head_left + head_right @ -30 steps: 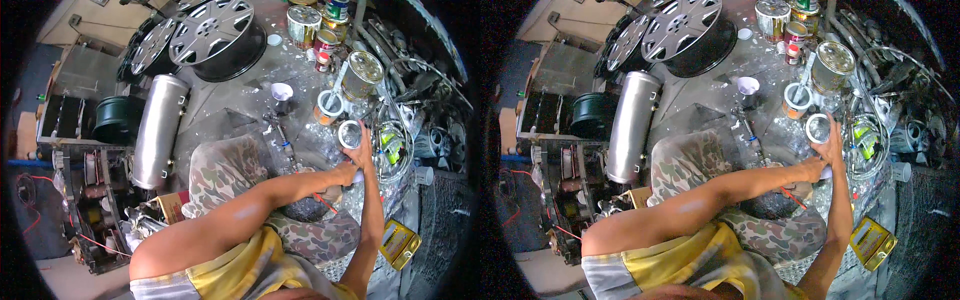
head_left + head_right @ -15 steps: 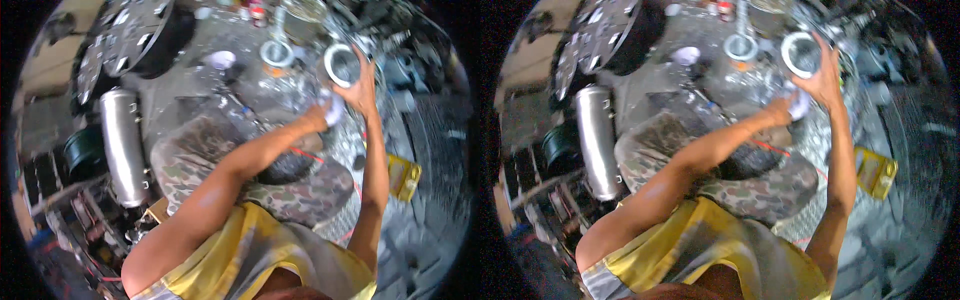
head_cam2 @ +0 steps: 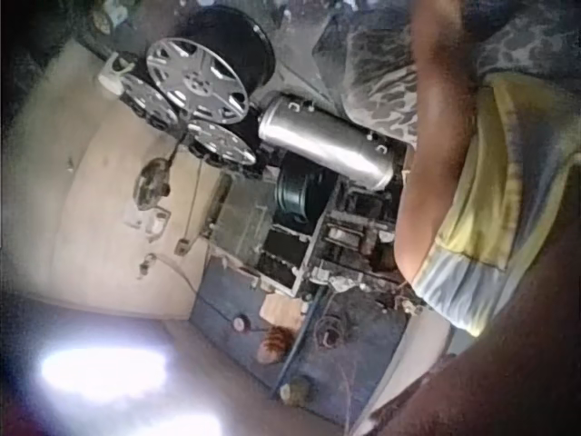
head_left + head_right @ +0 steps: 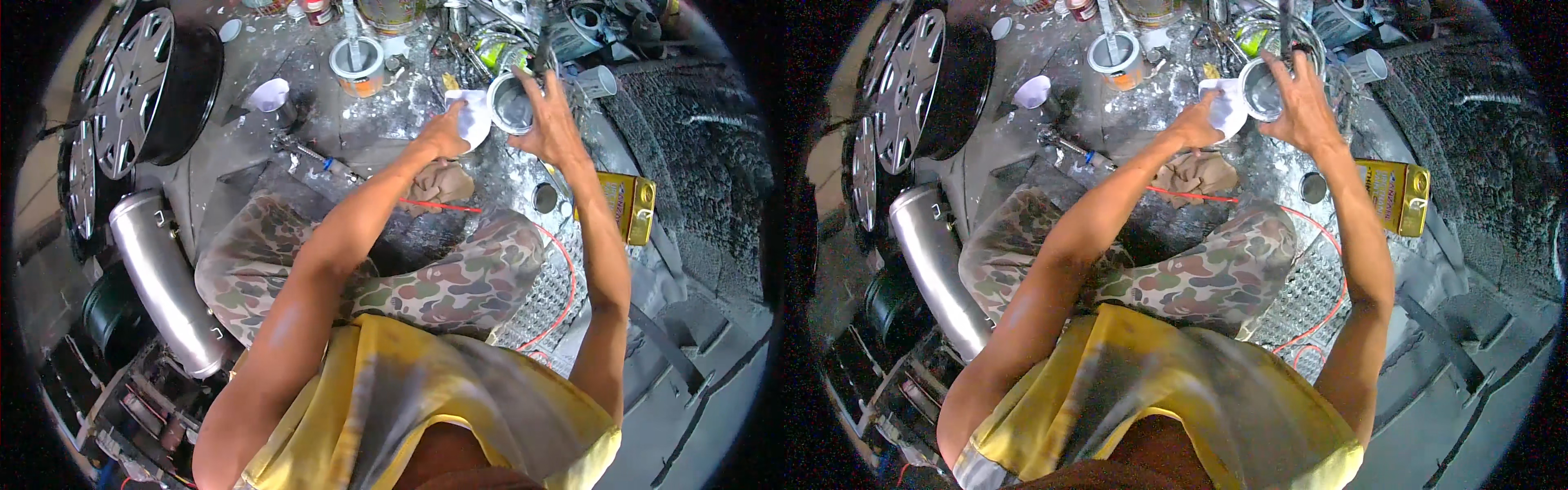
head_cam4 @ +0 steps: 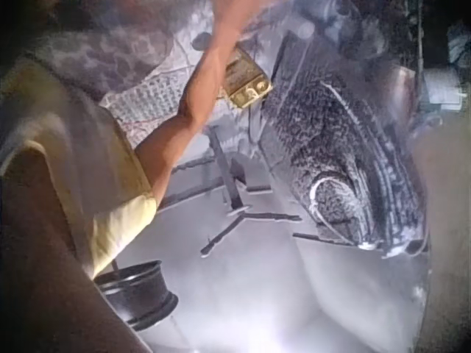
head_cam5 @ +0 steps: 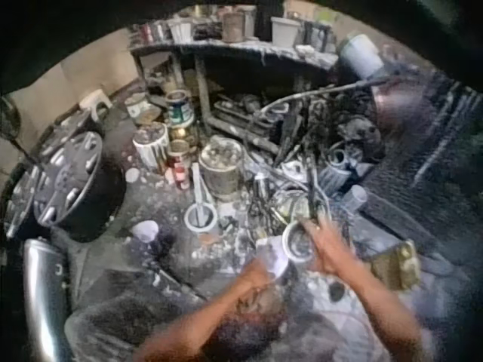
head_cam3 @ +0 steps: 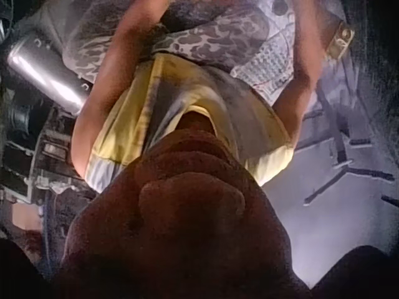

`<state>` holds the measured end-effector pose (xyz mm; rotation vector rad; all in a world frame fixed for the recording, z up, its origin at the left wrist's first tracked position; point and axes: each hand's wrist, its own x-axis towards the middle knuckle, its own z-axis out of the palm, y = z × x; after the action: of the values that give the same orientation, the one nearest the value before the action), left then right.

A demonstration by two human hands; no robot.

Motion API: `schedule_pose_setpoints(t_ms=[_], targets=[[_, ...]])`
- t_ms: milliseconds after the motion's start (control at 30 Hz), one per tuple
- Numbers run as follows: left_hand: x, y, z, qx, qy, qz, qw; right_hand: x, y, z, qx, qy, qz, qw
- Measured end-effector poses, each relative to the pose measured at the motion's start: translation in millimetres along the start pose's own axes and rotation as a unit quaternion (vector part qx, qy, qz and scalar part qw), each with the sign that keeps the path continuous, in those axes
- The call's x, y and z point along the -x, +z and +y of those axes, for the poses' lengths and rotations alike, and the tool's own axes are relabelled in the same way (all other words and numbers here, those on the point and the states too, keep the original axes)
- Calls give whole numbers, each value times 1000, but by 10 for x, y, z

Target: The person uses a spray gun to apply paint to a car wheel rim, luego pauses to mix paint components in a small cup, and continues spraying the rim.

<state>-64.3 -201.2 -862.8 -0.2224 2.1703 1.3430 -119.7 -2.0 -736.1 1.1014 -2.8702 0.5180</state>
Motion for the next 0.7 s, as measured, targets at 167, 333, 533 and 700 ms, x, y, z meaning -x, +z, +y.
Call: schedule_pose_setpoints(t_ms=[167,333,533,700], targets=[[-27,8,-100,40,38,13,998,64,225,-32,57,2,-43,997],[13,-23,-48,93,29,-6,995,60,374,-16,94,-15,-50,994],[28,-27,-71,121,30,-8,992,-12,413,-119,176,-49,-67,981],[-16,-5,-117,117,33,-5,993,-36,474,-150,207,-62,-60,975]])
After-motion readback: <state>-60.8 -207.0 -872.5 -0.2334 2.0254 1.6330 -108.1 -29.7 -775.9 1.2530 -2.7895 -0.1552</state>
